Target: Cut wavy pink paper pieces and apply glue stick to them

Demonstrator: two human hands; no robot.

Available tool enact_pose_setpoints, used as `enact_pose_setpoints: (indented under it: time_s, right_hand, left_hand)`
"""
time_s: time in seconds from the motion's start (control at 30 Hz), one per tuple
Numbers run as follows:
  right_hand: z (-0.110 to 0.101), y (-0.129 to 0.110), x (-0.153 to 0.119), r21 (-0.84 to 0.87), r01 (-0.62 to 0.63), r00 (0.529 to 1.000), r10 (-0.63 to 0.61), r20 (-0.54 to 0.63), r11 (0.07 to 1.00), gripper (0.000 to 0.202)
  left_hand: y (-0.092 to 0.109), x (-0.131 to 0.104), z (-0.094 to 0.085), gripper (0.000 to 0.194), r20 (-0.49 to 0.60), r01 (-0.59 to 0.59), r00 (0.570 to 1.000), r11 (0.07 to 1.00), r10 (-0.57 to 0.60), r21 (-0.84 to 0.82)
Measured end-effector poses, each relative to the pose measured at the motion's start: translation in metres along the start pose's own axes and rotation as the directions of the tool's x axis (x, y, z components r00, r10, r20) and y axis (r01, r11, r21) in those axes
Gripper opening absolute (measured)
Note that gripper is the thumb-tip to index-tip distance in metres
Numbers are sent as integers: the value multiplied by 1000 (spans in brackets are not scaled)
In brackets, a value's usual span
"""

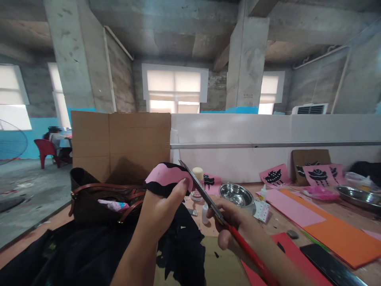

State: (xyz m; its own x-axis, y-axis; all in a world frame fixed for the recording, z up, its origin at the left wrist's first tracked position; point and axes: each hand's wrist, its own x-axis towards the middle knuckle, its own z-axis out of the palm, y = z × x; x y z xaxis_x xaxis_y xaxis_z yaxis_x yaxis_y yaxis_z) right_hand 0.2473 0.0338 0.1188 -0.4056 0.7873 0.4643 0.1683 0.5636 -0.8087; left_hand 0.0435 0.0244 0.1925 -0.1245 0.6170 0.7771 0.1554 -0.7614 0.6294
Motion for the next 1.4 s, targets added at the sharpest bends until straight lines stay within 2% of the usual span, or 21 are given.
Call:
enact_pose_setpoints:
  time_s: [0.17, 0.27, 0.37, 0.47, 0.53, 0.67, 0.8, 0.9, 0.97, 1.1, 1.17, 1.3, 1.4]
  right_hand:
    - [-6, 1, 2, 119, 5, 999, -9, 36, 993, 88]
    - [-16, -6, 3, 165, 15, 1000, -12, -17, 986, 81]
    - [-26, -22, 1, 157, 50, 989, -27, -145, 986, 68]
    - [-29, -40, -6, 159, 77, 966, -34, -258, 984, 52]
    - [-27, -48, -9, 224, 103, 968, -45, -248, 969, 49]
    - [-25, -53, -11, 251, 102, 974, -46, -222, 963, 40]
    - [-24, -52, -9, 180, 89, 972, -46, -229, 980, 26]
    - [-22, -51, -8, 159, 100, 970, -61, -236, 982, 27]
    - [-20, -50, -8, 145, 119, 961, -77, -267, 982, 26]
    - [-16, -49, -9, 42, 174, 922, -148, -358, 984, 26]
    - [-14, -50, -9, 8, 191, 905, -173, -389, 981, 29]
    - [-12, -50, -10, 19, 195, 894, -170, -414, 981, 28]
    - [-13, -50, -11, 80, 189, 898, -139, -418, 979, 25]
  left_hand:
    - [-5, 1, 2, 16, 30, -1, 1000, 1000, 1, 10]
    - [-5, -2, 6, 17, 79, 31, 996, 999, -29, -30]
    - [-3, -7, 12, 16, 191, 96, 978, 991, -77, -92]
    - [-1, -12, 18, 13, 376, 165, 920, 979, -109, -119]
    - [-2, -14, 21, 12, 475, 174, 873, 980, -108, -98]
    - [-5, -14, 23, 8, 574, 148, 812, 989, -105, -28]
    - [-4, -15, 23, 8, 699, 188, 704, 982, -126, -12]
    - [-4, -15, 23, 9, 742, 189, 657, 982, -136, 12]
    - [-7, -14, 25, 10, 738, 221, 656, 975, -162, 17]
    - [-15, -13, 31, 20, 657, 312, 730, 947, -187, -77]
    - [-18, -13, 34, 18, 628, 347, 752, 931, -200, -119]
    - [-16, -14, 38, 10, 612, 419, 757, 889, -230, -184]
    - [-14, -13, 38, 17, 587, 443, 771, 870, -248, -215]
